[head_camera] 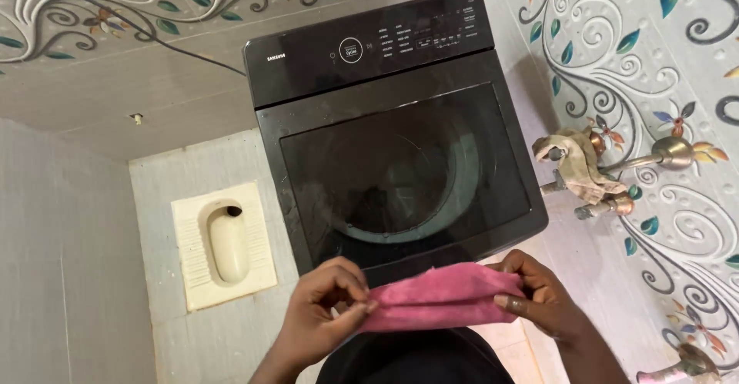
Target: The person cleans the front glass door of a washing machine using a pink cloth. They wipe the surface repeatedly, occasionally wetting the cloth with water from a nearby tap to remove smudges and dirt.
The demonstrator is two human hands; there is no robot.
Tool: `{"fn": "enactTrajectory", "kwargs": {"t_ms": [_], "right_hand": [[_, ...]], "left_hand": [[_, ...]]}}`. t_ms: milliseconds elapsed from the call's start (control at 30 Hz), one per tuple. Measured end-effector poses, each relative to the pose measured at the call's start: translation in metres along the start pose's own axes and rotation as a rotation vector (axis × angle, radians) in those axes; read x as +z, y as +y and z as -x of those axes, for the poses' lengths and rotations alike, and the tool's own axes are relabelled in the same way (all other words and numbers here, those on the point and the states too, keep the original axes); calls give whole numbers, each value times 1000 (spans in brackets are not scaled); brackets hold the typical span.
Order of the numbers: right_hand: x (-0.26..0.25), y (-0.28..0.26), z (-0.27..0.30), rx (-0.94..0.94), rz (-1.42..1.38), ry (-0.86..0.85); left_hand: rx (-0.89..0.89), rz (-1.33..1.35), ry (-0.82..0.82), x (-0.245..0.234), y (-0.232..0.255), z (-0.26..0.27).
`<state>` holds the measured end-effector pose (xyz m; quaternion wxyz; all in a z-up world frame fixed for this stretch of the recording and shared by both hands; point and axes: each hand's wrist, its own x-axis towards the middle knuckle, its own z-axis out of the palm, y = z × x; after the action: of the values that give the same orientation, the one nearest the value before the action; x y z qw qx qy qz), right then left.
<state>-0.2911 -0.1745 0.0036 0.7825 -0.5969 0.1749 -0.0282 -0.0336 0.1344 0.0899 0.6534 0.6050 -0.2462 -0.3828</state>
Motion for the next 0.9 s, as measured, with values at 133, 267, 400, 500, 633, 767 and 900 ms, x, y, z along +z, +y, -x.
{"fn": "enactTrajectory", "kwargs": {"t_ms": [133, 267, 400, 500, 633, 767, 900], "right_hand": [[0, -5, -36, 62, 279, 61], [39, -19, -105, -214, 850, 269], [72, -15, -113, -396, 1089, 492], [88, 5, -96, -249, 1005, 597], [101, 31, -73, -455, 1248, 583], [103, 42, -63, -512, 1412, 474], [106, 46, -62, -414, 1403, 540]], "left_hand": [[157, -133, -43, -10, -10, -14], [228, -706, 225, -19, -34, -41], [353, -1058, 357, -12, -57, -50], [398, -907, 273, -2, -70, -53], [550, -905, 115, 16, -86, -75], [608, -1077, 7, 19, -100, -97], [553, -1196, -13, 14, -108, -97]]}}
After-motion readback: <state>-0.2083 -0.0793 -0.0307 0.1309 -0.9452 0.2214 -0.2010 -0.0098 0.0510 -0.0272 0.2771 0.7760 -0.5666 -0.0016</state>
